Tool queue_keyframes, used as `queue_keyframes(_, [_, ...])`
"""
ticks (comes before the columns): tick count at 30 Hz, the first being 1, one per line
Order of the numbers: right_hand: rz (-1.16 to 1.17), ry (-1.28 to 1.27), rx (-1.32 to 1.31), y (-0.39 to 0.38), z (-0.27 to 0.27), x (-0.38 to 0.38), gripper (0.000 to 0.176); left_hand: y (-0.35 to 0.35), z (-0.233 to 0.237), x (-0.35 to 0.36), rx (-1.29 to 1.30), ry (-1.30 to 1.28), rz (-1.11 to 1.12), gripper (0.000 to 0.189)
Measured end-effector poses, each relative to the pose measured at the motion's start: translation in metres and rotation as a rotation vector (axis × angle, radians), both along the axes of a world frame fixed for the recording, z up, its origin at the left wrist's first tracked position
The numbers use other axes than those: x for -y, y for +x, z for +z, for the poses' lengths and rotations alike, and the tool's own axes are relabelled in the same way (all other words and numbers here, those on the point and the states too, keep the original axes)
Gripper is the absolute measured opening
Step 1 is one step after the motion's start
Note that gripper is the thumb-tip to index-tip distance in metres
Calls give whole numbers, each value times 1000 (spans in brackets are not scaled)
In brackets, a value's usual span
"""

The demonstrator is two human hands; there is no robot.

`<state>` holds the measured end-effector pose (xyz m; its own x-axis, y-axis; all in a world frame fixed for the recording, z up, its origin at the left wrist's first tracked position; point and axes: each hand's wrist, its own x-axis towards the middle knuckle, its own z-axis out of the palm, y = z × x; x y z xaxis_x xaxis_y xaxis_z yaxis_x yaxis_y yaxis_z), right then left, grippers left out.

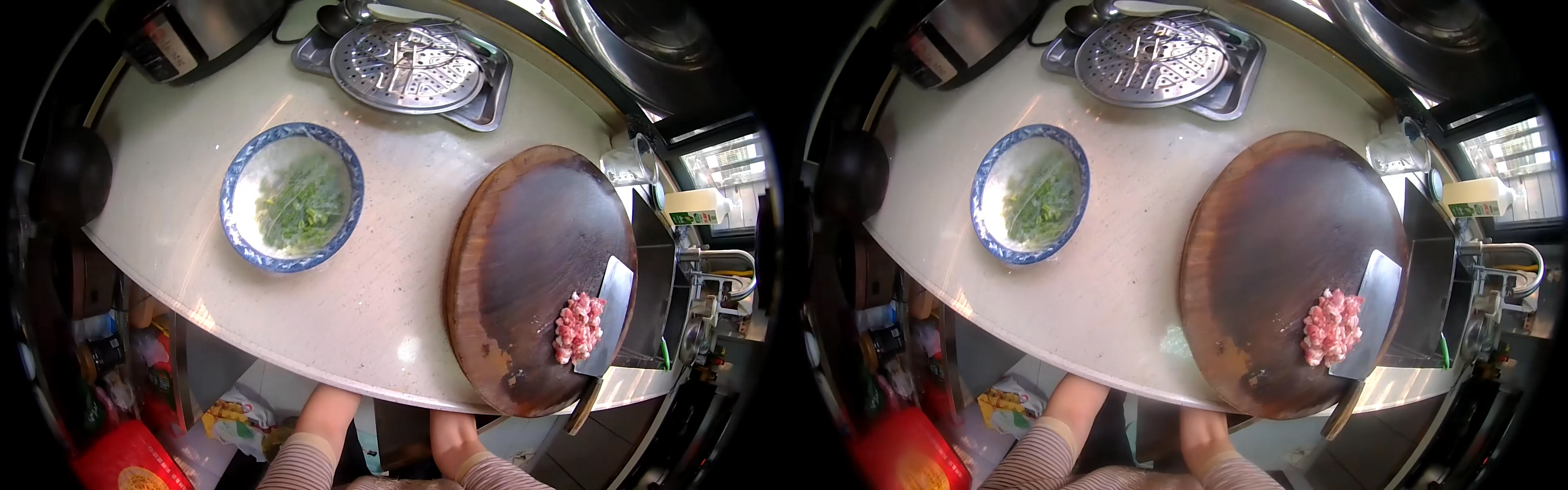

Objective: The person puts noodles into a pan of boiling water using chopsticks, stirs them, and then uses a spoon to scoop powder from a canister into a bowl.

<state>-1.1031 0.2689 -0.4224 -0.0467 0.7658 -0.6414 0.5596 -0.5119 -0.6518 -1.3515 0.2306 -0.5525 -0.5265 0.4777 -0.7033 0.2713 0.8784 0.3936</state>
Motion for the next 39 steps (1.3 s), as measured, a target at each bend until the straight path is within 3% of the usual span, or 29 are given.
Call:
queue_keyframes(17, [1,15,8,3,8,-3,32,24,-5,2,56,138,347,44])
queue_keyframes(23, [4,49,-1,-10,3,-6,32,40,15,17,226,505,868,45])
queue_keyframes(25, [11,66,3,-13,0,-8,32,48,40,25,566,1058,1410,45])
queue_keyframes(26, [18,77,6,-16,-3,-11,32,50,52,32,682,1265,1564,45])
queue_keyframes(27, [23,89,9,-18,-7,-14,32,32,100,20,153,960,1315,43])
queue_keyframes(29, [33,115,16,-28,-18,-24,32,7,134,23,-76,1069,1382,45])
queue_keyframes(32, [49,160,18,-45,-34,-40,32,7,157,62,118,805,1518,57])
queue_keyframes(35, [50,211,18,-62,-52,-56,33,9,163,100,262,744,1564,45])
queue_keyframes(39, [52,258,28,-79,-63,-73,33,6,171,134,494,715,1658,42])
